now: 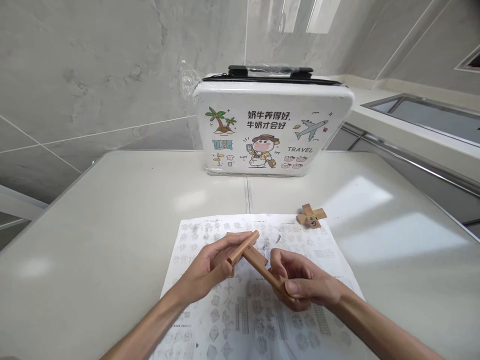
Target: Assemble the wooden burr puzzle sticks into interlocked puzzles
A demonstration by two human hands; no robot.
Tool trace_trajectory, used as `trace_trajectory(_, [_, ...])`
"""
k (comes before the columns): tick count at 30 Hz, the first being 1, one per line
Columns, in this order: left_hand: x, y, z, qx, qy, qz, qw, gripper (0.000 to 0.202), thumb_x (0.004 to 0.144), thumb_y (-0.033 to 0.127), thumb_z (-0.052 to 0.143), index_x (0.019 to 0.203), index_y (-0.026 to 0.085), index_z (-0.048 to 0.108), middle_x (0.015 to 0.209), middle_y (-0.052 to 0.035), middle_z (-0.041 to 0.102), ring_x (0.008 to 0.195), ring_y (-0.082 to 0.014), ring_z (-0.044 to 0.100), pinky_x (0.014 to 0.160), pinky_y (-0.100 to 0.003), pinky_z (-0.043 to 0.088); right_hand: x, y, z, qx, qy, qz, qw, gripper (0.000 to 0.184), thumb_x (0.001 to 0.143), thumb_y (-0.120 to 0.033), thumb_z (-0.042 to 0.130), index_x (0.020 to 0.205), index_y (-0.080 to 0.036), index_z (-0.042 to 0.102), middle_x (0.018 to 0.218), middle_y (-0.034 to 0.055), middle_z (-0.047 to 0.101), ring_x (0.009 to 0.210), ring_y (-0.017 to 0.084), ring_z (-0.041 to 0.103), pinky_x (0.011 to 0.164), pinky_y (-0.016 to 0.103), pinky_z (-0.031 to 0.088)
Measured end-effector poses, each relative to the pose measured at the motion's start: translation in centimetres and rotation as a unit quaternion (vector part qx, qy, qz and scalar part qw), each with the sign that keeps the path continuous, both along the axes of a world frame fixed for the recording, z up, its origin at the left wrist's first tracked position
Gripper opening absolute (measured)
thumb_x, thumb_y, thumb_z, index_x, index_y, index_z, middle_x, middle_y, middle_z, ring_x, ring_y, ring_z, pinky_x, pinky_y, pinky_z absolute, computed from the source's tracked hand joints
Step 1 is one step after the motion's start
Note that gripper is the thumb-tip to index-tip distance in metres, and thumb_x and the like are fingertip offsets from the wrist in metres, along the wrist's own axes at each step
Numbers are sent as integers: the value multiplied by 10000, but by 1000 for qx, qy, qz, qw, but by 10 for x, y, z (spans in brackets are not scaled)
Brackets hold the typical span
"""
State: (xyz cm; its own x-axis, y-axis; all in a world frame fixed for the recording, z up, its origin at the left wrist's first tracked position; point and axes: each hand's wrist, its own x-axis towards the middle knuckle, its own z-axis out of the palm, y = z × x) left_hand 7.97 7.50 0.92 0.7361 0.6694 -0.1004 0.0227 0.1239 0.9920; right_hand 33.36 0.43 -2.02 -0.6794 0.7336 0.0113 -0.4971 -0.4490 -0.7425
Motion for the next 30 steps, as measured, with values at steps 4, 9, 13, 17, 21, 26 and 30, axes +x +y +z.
trace_trajectory(4, [0,0,-1,19,-24,-11,999,726,899,775,657,1477,337,646,1613,-149,539,1329,-394,592,954,-499,568,2,-2,1,3,9,3,1000,408,938,-368,832,912,-242,444,648,-111,495,426,23,284,392,146,247])
trace_trajectory(9, [1,0,4,21,-29,-38,999,715,914,764,646,1480,327,649,1556,-148,574,1279,-376,621,1023,-536,541,4,-3,-1,11,16,14,1000,400,943,-369,823,907,-244,444,648,-108,476,433,31,312,386,141,240])
trace_trajectory(13, [0,0,4,24,-37,-45,998,709,921,751,649,1483,320,649,1541,-153,575,1280,-373,611,1044,-540,531,4,-3,-2,21,9,4,1000,405,936,-393,823,899,-242,448,652,-103,472,435,37,334,386,152,256])
trace_trajectory(17, [-1,0,-2,26,-43,-47,998,682,934,697,678,1503,326,624,1604,-146,513,1352,-378,561,1120,-555,484,2,-3,0,22,-13,-15,1000,381,945,-388,816,916,-239,466,671,-95,470,462,44,320,414,161,253])
trace_trajectory(21, [1,-2,-5,30,-56,-41,997,674,950,678,674,1518,323,604,1631,-148,478,1429,-389,503,1192,-569,414,1,-3,0,23,-15,-21,999,356,956,-366,807,929,-238,476,693,-87,478,483,51,317,427,165,247])
trace_trajectory(26, [4,-5,1,-4,-63,-89,994,741,896,669,747,1526,313,586,1490,-161,593,1426,-398,540,1184,-556,431,1,-4,0,18,-1,0,1000,339,955,-354,808,929,-229,494,706,-87,453,492,48,310,432,178,242])
trace_trajectory(30, [5,-7,4,-23,-34,-79,996,847,801,657,849,1534,334,573,1510,-146,589,1420,-409,545,1192,-565,426,0,-4,2,23,-7,3,1000,312,963,-334,799,942,-227,507,724,-83,447,507,52,314,439,186,237])
